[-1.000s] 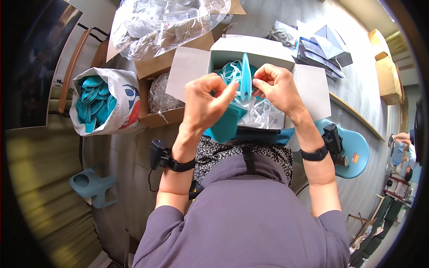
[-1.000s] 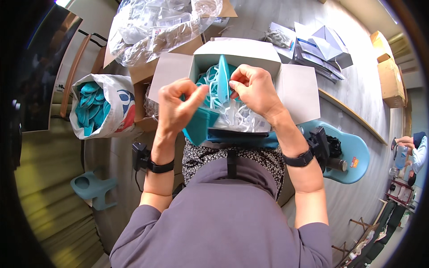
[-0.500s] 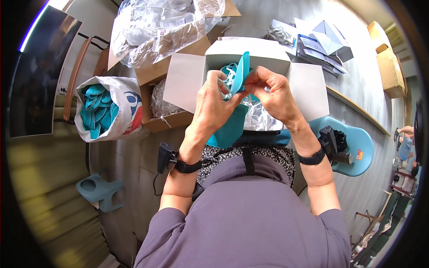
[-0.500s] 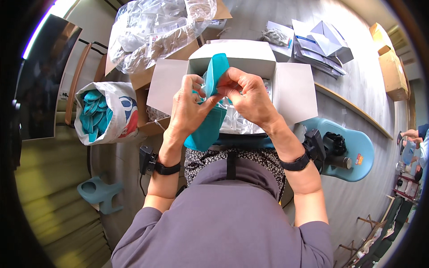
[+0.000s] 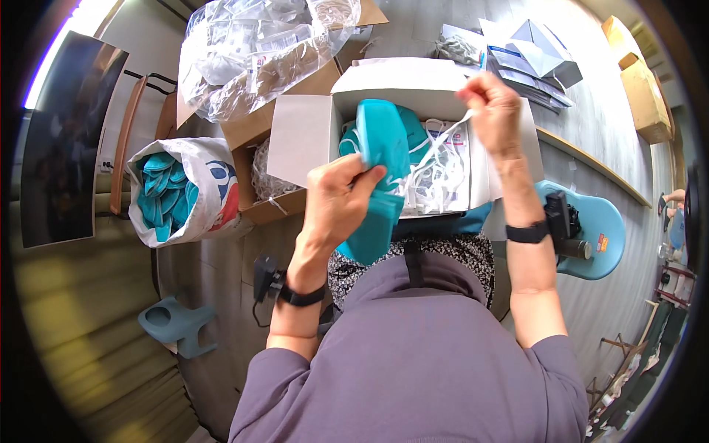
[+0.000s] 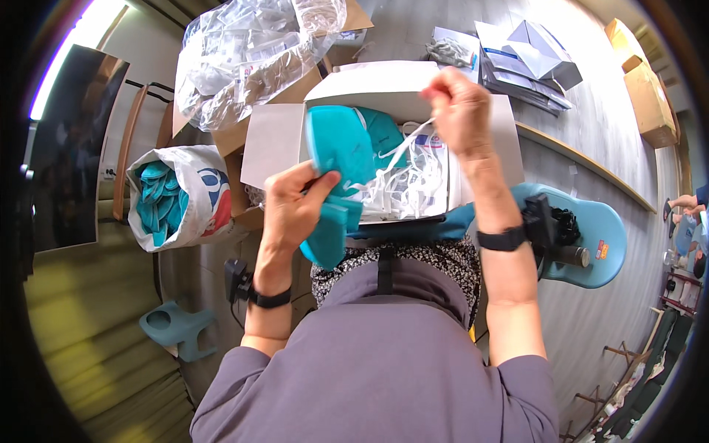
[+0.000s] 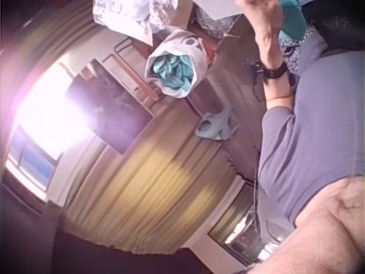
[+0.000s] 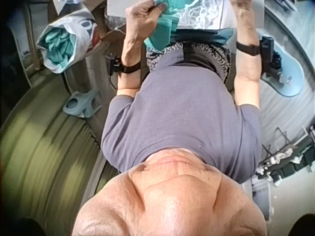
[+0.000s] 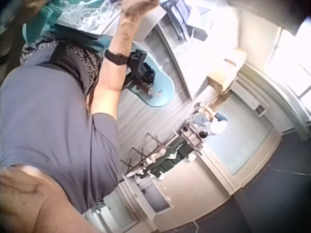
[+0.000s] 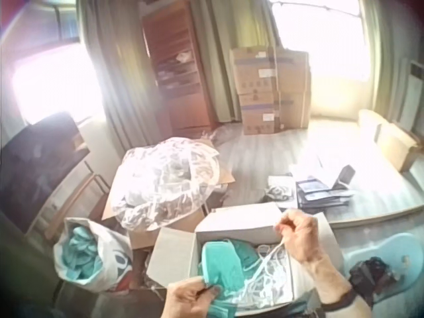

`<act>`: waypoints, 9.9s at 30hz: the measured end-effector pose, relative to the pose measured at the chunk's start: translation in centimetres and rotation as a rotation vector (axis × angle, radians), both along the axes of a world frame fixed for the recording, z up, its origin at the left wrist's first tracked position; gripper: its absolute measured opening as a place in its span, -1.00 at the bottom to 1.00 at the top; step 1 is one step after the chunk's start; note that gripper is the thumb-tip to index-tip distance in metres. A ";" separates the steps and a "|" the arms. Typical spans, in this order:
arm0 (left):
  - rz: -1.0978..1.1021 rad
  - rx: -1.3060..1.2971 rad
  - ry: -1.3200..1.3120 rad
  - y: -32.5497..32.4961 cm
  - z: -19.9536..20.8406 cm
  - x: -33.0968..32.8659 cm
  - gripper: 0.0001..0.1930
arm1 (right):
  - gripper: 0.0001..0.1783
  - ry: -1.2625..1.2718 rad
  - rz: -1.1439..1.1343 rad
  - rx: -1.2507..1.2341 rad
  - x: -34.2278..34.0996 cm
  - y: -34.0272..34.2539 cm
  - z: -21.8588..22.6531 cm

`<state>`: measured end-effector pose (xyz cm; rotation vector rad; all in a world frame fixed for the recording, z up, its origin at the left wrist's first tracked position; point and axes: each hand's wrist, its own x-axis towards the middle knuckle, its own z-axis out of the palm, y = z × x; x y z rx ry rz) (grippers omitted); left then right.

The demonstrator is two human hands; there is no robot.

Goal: Sorting and packing green N95-style masks into boxes and bags.

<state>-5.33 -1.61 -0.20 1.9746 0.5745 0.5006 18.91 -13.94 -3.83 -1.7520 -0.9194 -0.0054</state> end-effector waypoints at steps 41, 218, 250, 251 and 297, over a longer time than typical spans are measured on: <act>-0.115 -0.020 0.086 0.8 2.4 0.2 -0.77 | -0.83 0.218 0.406 0.036 -5.3 0.8 3.8; 0.281 -0.204 -0.272 -0.3 1.0 1.1 -0.90 | -0.85 0.061 0.342 0.021 -10.7 2.4 2.3; 0.132 -0.252 -0.064 4.4 2.3 -4.5 -0.72 | -0.80 -0.318 0.532 -0.265 -3.9 5.0 1.1; 0.108 -0.230 -0.015 4.3 2.1 -4.1 -0.74 | -0.77 -0.259 0.503 -0.198 -4.1 3.8 2.0; 0.283 0.291 -0.138 -1.2 0.3 1.1 -0.86 | -0.67 -0.211 -0.019 -0.536 -3.6 -1.8 2.2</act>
